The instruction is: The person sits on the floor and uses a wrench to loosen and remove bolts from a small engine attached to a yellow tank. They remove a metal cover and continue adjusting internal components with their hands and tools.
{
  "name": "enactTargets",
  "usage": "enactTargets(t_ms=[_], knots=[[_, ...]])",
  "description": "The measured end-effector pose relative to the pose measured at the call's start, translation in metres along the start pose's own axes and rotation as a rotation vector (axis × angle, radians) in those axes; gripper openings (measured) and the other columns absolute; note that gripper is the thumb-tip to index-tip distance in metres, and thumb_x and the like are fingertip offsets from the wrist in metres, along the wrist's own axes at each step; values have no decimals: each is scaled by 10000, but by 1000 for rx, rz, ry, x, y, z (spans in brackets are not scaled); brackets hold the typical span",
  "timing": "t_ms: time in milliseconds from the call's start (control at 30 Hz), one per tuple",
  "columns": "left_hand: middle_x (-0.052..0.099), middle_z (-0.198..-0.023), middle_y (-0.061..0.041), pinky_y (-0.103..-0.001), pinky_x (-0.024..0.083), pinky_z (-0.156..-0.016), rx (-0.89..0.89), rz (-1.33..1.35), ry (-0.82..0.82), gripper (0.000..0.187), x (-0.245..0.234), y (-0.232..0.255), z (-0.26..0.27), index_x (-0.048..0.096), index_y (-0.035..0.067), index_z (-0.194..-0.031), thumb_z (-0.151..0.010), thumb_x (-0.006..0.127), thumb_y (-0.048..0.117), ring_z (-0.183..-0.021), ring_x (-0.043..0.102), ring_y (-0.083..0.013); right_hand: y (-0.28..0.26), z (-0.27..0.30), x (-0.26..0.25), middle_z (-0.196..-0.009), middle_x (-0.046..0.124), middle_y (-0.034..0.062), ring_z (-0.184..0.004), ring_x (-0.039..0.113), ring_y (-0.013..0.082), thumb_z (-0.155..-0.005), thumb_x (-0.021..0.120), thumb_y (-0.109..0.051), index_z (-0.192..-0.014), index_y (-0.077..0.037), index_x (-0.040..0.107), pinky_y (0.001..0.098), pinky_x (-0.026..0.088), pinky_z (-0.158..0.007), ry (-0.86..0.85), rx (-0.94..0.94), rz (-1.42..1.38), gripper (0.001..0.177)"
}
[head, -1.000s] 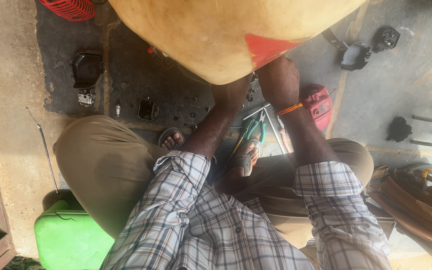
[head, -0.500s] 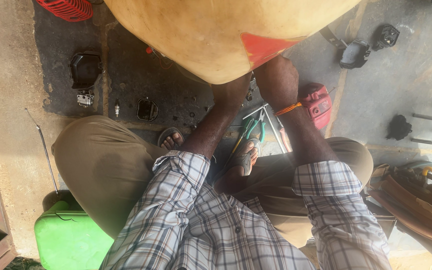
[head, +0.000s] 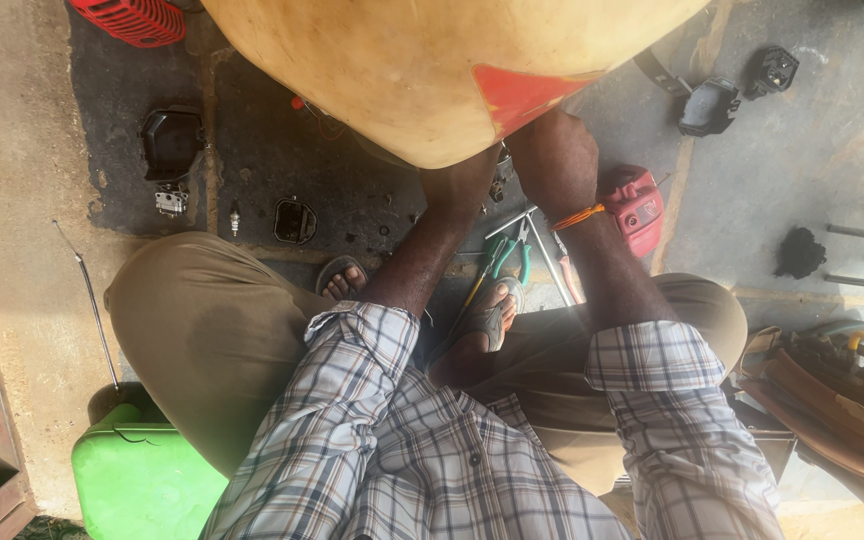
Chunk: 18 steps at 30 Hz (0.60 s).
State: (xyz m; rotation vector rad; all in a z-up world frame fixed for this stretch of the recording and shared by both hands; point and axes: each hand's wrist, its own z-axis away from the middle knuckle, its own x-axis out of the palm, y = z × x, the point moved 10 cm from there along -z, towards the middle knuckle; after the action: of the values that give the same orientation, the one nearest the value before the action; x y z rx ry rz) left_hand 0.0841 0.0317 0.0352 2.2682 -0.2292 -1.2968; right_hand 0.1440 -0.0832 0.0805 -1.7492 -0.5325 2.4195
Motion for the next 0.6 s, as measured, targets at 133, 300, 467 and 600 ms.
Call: enactTargets(t_ms=[133,300,467,600], knots=[[689,-835,-77,-455,553,-664,37,-70,-75,228,12,2,1,728,80,-943,-902,742,304,-754,689,-302,4,4,-17,-895,738,213,-872,707,433,-1006,631,-338,-1045,-47,711,549,538,-769,60,2,-112,304],[699,-920,-126,-489,555,-731,52,-93,-16,302,10,3,5,717,49,-1014,-851,764,299,-827,693,-347,7,7,-30,-976,770,161,-904,747,368,-973,686,-287,-1129,-56,684,491,571,-787,110,-65,-240,279],[698,-911,-133,-503,549,-731,41,-120,-42,310,14,2,5,716,41,-1002,-826,767,291,-827,691,-355,7,7,-30,-1000,775,148,-916,751,357,-961,711,-279,-1157,-63,687,486,569,-794,116,-97,-259,293],[680,-872,-125,-493,539,-688,29,-120,-61,249,16,1,5,715,29,-982,-892,758,257,-782,674,-344,14,5,-24,-961,771,135,-895,766,325,-968,698,-301,-1176,-68,663,475,577,-801,58,-29,-230,314]])
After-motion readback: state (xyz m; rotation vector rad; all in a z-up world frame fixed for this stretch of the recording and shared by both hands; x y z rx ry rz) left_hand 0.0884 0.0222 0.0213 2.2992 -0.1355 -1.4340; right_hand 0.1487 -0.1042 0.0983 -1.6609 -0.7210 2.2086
